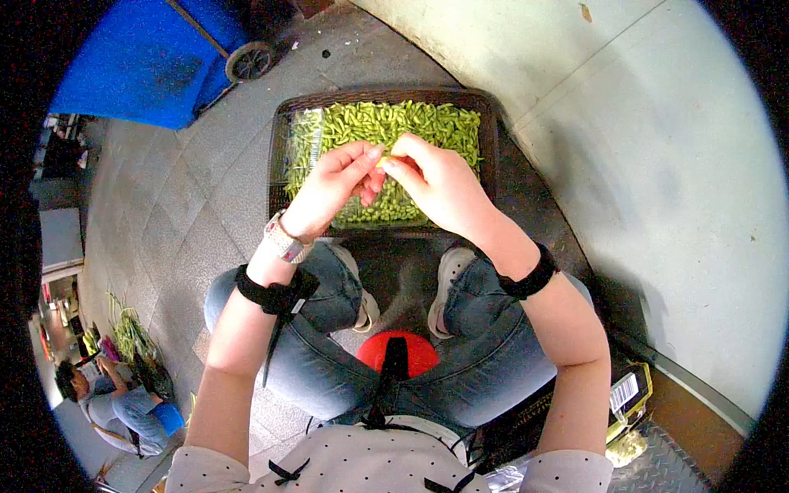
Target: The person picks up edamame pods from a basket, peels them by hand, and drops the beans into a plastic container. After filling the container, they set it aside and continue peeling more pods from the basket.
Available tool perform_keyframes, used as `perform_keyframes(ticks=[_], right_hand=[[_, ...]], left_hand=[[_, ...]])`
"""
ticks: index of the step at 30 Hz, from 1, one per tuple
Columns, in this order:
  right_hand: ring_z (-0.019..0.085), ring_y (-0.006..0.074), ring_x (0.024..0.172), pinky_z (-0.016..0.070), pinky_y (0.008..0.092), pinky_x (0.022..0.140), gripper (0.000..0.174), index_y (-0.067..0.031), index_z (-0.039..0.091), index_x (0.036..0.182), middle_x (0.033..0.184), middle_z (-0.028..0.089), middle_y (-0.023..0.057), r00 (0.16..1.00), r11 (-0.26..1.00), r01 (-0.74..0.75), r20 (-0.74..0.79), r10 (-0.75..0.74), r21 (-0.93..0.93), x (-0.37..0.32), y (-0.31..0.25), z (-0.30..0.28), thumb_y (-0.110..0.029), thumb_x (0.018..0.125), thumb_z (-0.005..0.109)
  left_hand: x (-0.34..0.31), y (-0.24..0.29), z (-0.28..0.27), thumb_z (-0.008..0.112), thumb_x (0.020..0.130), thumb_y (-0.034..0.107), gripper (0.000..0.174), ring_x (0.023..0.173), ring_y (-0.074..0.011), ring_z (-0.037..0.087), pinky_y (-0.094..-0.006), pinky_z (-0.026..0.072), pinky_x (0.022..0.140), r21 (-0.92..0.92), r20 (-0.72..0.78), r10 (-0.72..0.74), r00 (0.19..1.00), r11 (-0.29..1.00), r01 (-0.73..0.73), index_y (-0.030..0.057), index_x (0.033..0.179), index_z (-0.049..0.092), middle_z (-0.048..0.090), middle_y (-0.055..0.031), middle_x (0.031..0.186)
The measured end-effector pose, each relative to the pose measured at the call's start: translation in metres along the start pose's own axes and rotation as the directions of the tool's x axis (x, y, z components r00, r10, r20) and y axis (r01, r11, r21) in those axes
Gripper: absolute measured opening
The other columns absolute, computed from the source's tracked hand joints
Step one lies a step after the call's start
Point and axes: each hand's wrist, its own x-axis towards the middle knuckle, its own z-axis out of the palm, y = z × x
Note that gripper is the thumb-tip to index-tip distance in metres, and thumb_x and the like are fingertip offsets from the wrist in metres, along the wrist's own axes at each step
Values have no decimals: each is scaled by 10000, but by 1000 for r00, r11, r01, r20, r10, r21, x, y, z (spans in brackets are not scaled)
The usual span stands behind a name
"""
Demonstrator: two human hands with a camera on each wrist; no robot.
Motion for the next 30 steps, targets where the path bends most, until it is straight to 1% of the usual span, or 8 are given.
perform_keyframes(ticks=[4, 8, 11, 14, 17, 23, 27, 30], right_hand=[[559, 245, 594, 423, 362, 490, 192, -67, 461, 751, 642, 533, 92, 985, 923, 170, 18, -174, -345, -3, -6, -1, -239, 804, 531], [558, 239, 582, 425, 352, 470, 207, -75, 453, 727, 638, 523, 89, 934, 753, 275, -20, -357, -598, -5, -6, 3, -254, 795, 533], [553, 237, 568, 419, 337, 454, 196, -82, 449, 713, 611, 508, 87, 877, 729, 309, -113, -466, -611, -4, -6, 7, -240, 797, 527], [538, 226, 537, 407, 320, 450, 194, -72, 466, 710, 584, 496, 80, 903, 815, 260, -169, -395, -518, -6, -6, 11, -223, 829, 486], [518, 204, 510, 389, 302, 458, 220, -60, 487, 708, 568, 480, 80, 960, 997, 69, -273, -61, 19, -7, -9, 20, -209, 860, 431], [362, 64, 466, 300, 220, 429, 311, -47, 472, 687, 542, 403, -20, 984, 770, -143, 9, 175, 622, -3, -15, 17, -258, 898, 382], [341, 45, 472, 283, 205, 425, 288, -59, 443, 689, 550, 390, -29, 960, 770, -255, 60, 273, 585, -3, -14, 14, -242, 903, 381], [343, 47, 474, 286, 205, 430, 267, -57, 426, 700, 546, 388, -26, 979, 803, -158, -14, 203, 574, -2, -19, 12, -223, 904, 379]], left_hand=[[-1, -2, 3, 433, 881, 212, 240, 499, -38, 391, -194, 327, 443, 206, -3, 74, 997, 976, -72, 54, 705, 477, 428, 39, 564], [-2, -1, 4, 430, 881, 203, 234, 493, -36, 366, -199, 301, 431, 182, -9, 80, 997, 980, -77, 49, 711, 479, 412, 40, 553], [-6, 5, 10, 443, 874, 190, 223, 488, -43, 370, -207, 302, 426, 96, -25, 88, 996, 992, -85, 44, 710, 482, 417, 33, 546], [-9, 6, 15, 451, 872, 182, 208, 475, -43, 363, -203, 297, 419, 172, -86, 176, 981, 972, -160, 44, 719, 475, 419, 29, 540], [-11, 4, 15, 437, 885, 180, 195, 466, -30, 344, -179, 289, 416, 326, -100, 318, 943, 906, -271, 56, 737, 459, 412, 43, 547], [-13, 5, 14, 419, 889, 162, 171, 515, -22, 358, -167, 294, 452, 328, -109, 394, 913, 881, -341, 63, 753, 448, 418, 38, 594], [-16, 9, 14, 416, 891, 165, 179, 518, -29, 367, -171, 302, 456, 281, -77, 367, 927, 900, -334, 61, 748, 446, 427, 35, 597], [-16, 8, 15, 411, 892, 166, 181, 522, -38, 378, -176, 312, 463, 308, -47, 382, 923, 885, -350, 60, 749, 444, 435, 29, 598]])
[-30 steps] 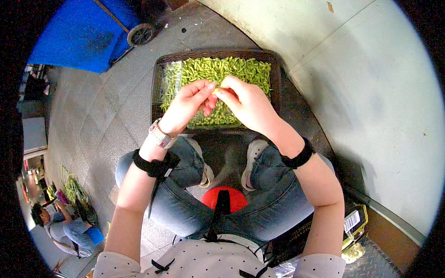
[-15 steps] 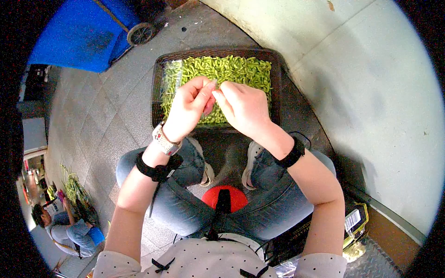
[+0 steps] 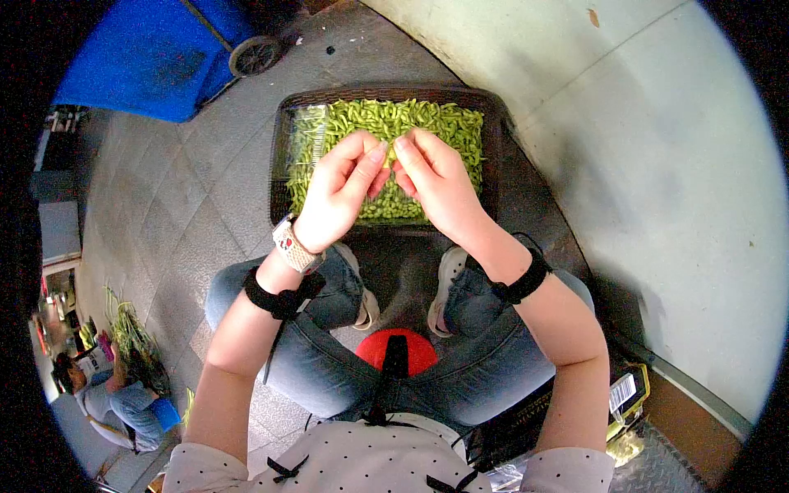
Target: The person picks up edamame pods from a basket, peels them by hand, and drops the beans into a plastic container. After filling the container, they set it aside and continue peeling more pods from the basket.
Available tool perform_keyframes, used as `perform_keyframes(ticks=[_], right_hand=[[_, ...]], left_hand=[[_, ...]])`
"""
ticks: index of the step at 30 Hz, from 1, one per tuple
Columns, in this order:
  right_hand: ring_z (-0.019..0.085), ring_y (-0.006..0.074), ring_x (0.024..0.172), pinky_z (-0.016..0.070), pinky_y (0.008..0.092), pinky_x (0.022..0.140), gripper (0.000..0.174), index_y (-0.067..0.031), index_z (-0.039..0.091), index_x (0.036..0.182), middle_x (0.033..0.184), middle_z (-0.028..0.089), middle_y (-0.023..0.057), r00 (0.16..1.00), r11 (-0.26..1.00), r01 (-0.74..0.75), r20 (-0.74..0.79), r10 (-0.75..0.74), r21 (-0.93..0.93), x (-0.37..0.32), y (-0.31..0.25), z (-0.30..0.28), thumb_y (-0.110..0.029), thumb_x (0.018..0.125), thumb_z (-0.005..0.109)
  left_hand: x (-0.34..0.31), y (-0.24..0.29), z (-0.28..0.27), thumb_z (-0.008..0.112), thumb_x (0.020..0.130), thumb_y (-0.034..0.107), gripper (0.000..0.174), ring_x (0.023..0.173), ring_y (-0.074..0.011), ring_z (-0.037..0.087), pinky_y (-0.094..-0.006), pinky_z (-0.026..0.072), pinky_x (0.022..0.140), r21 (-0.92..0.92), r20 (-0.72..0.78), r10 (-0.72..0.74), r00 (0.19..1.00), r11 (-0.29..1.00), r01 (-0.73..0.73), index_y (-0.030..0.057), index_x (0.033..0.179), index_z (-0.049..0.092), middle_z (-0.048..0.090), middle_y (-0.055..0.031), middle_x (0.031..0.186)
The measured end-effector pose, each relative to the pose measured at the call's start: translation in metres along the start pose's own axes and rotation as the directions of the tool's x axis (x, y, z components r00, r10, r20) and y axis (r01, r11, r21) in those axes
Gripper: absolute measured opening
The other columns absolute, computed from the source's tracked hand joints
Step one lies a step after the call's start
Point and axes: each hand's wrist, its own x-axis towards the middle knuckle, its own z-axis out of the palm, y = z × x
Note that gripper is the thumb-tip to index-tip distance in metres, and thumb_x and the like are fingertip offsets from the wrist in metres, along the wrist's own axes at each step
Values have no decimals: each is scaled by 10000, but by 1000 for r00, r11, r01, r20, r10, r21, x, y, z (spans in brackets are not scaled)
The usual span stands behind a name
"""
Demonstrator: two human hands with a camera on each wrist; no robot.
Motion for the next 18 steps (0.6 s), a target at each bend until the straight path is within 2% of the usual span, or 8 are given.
perform_keyframes(ticks=[2, 8, 12, 14, 18], right_hand=[[344, 49, 476, 285, 207, 430, 252, -54, 416, 704, 544, 386, -24, 1000, 999, 23, -12, -23, -26, 0, 1, -1, -209, 900, 388], [362, 55, 491, 302, 219, 441, 226, -44, 410, 711, 551, 388, -19, 995, 983, 78, -40, -86, -166, -2, -1, -2, -181, 891, 405], [366, 54, 497, 314, 220, 445, 213, -42, 417, 718, 559, 393, -18, 989, 957, 145, -5, -151, -253, -4, 4, -2, -169, 888, 408], [360, 52, 495, 312, 219, 443, 207, -42, 417, 719, 560, 393, -17, 992, 967, 122, -2, -125, -224, -5, 1, -2, -164, 886, 410], [353, 52, 491, 312, 219, 439, 203, -43, 418, 721, 560, 389, -15, 991, 976, 123, -21, -129, -179, -7, -2, -1, -162, 886, 410]], left_hand=[[1, -1, 0, 407, 893, 168, 182, 524, -46, 390, -182, 321, 471, -2, 14, -4, 1000, 1000, 4, 59, 753, 443, 441, 23, 599], [3, -1, 0, 393, 898, 184, 206, 526, -66, 413, -199, 349, 494, -158, 61, -94, 994, 982, 103, 45, 756, 449, 453, 8, 601], [4, -1, 1, 396, 899, 197, 211, 526, -65, 421, -198, 353, 493, -160, 70, -93, 993, 982, 103, 41, 771, 456, 463, 4, 607], [5, 1, 0, 396, 900, 202, 209, 526, -65, 425, -199, 354, 493, -121, 76, -106, 991, 986, 115, 42, 780, 458, 466, 3, 609], [6, -3, -2, 442, 884, 218, 206, 494, -39, 411, -186, 347, 449, -184, 50, -60, 997, 981, 68, 60, 754, 468, 458, 25, 573]])
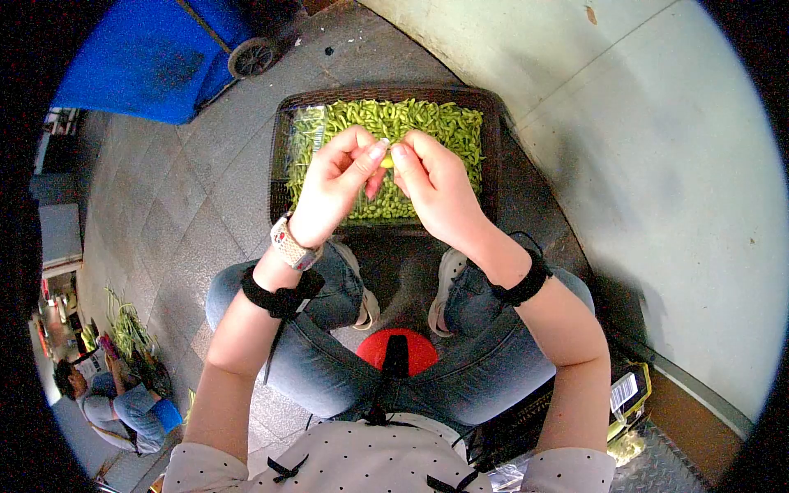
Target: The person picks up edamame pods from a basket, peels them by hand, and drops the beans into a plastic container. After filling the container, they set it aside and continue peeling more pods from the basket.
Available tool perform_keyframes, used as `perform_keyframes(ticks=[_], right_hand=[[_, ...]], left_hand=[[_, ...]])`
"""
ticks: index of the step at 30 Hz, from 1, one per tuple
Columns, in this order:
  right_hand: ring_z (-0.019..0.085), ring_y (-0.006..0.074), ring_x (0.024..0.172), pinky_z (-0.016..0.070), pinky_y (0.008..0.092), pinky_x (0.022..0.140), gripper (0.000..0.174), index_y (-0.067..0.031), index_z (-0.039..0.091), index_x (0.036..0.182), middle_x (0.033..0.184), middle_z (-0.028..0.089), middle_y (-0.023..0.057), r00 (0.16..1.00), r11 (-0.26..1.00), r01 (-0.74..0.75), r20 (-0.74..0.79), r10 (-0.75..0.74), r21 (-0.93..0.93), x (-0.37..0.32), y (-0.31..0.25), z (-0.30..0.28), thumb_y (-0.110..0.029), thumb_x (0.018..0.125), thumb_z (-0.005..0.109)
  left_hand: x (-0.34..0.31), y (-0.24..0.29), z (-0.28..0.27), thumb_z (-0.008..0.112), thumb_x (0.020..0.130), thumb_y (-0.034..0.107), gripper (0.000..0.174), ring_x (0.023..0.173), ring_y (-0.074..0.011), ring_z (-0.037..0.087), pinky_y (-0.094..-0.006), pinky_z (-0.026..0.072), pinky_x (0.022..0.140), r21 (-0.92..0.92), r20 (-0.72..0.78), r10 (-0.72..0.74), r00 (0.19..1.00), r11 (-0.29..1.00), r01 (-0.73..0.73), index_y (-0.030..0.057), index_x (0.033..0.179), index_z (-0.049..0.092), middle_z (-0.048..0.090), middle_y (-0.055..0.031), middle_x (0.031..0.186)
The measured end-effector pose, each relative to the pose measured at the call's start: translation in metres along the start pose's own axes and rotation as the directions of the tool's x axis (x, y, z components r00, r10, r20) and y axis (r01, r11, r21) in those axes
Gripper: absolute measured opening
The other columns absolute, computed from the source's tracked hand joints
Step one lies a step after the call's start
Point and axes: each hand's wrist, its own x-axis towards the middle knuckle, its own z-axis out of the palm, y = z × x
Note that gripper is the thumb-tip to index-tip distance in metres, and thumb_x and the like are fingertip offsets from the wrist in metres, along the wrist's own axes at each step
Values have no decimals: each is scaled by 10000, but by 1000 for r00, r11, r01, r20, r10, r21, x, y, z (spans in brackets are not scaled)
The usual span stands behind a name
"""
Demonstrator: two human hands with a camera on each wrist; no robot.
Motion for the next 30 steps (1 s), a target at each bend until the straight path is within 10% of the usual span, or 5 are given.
perform_keyframes(ticks=[11, 21, 27, 30], right_hand=[[433, 97, 497, 364, 250, 473, 200, -41, 436, 786, 559, 436, 24, 995, 966, 80, -37, -92, -245, -3, 7, 1, -196, 897, 376], [458, 109, 507, 367, 250, 480, 199, -39, 431, 772, 563, 457, 45, 991, 991, -128, -30, 129, 28, 0, 3, 8, -197, 889, 401], [536, 268, 497, 397, 343, 431, 192, -47, 463, 727, 567, 521, 132, 939, 772, 114, -185, -289, -626, 0, 4, 11, -204, 834, 491], [531, 302, 491, 402, 375, 424, 191, -55, 475, 723, 535, 508, 131, 930, 723, 189, -116, -349, -664, -1, 7, 8, -212, 831, 492]], left_hand=[[-2, 4, 9, 396, 902, 196, 176, 510, -29, 374, -162, 316, 449, 83, -76, -28, 997, 996, 35, 67, 787, 431, 421, 33, 613], [-4, -7, 9, 442, 858, 165, 158, 538, -285, 517, -349, 399, 499, 371, -208, 109, 972, 928, -25, 23, 795, 466, 500, -143, 592], [-5, -1, 11, 451, 849, 151, 138, 553, -312, 530, -372, 403, 500, 431, -251, 138, 958, 902, -17, 28, 789, 465, 507, -149, 592], [-6, -5, 12, 455, 846, 148, 131, 554, -316, 528, -371, 403, 499, 452, -260, 154, 953, 892, -21, 30, 791, 462, 506, -150, 592]])
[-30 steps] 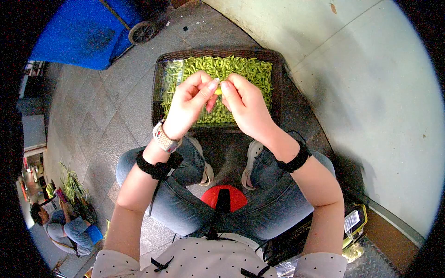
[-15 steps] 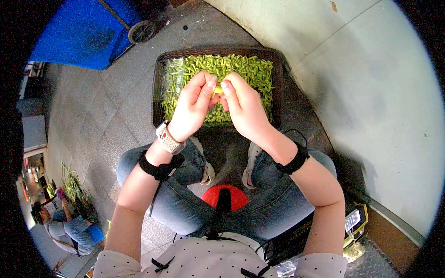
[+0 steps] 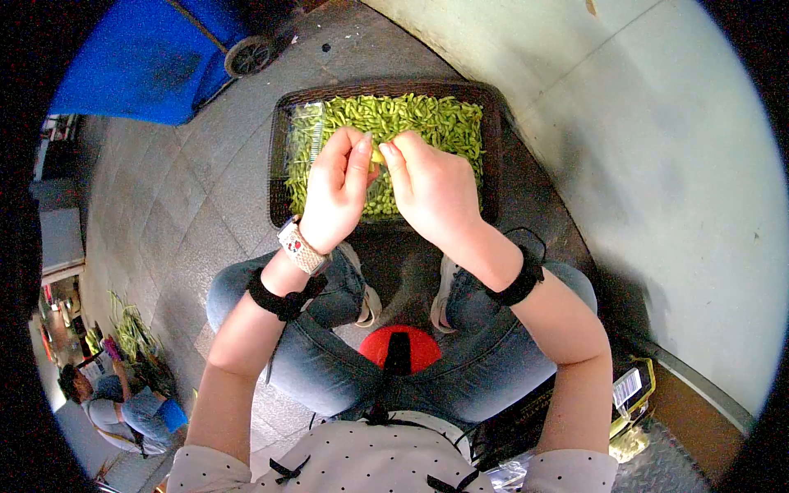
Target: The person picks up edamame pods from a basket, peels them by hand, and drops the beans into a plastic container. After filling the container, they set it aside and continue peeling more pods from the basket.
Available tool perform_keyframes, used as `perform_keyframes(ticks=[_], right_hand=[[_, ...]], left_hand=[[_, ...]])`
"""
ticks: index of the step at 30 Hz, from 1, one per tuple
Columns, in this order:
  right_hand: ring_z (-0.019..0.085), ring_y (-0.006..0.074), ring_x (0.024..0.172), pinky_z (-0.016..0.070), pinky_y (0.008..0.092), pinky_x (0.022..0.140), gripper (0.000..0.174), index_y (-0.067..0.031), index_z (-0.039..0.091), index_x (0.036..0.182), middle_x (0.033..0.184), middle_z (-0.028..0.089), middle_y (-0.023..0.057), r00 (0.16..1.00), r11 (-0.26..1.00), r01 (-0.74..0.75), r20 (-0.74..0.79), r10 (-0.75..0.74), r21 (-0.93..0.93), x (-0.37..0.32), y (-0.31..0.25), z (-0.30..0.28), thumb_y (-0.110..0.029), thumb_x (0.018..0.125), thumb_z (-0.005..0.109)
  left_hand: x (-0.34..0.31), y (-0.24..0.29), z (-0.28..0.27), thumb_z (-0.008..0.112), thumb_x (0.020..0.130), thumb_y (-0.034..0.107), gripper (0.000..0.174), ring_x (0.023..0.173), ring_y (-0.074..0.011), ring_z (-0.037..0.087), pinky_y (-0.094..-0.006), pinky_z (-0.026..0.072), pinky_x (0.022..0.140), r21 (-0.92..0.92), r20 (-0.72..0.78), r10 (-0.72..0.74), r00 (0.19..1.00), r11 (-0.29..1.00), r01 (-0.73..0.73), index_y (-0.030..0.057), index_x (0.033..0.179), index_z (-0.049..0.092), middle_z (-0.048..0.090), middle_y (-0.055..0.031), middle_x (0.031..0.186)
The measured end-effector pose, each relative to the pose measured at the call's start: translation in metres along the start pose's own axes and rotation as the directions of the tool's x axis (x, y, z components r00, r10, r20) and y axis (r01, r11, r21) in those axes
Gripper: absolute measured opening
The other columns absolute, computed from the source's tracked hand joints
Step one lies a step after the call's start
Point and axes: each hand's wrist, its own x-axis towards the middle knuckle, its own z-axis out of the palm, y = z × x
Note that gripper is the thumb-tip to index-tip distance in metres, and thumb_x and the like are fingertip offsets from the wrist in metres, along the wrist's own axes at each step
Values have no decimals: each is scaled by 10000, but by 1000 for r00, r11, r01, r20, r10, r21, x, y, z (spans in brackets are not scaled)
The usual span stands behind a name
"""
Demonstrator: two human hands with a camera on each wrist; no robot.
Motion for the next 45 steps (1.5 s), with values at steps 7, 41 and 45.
perform_keyframes(ticks=[7, 41, 45], right_hand=[[531, 284, 503, 408, 352, 452, 217, -36, 484, 733, 575, 525, 131, 973, 977, -96, 225, 52, 189, 5, -3, -15, -232, 818, 521], [555, 261, 569, 436, 358, 475, 172, -63, 429, 801, 646, 532, 97, 972, 971, 221, 103, -212, -93, 5, -6, -15, -203, 798, 528], [555, 240, 560, 441, 333, 467, 176, -69, 425, 774, 664, 533, 81, 953, 938, 301, 98, -288, -171, 7, -1, -17, -204, 790, 536]], left_hand=[[-2, 3, -1, 458, 846, 142, 121, 545, -316, 518, -367, 397, 493, 48, 12, 55, 998, 997, -55, 29, 802, 457, 496, -148, 594], [6, 4, -11, 406, 896, 225, 207, 593, -47, 379, -189, 330, 522, -192, 270, -65, 961, 974, 119, 58, 779, 441, 397, 29, 643], [5, 3, -10, 413, 893, 222, 207, 594, -57, 384, -193, 332, 529, -233, 271, 24, 962, 972, 41, 57, 773, 444, 396, 23, 636]])
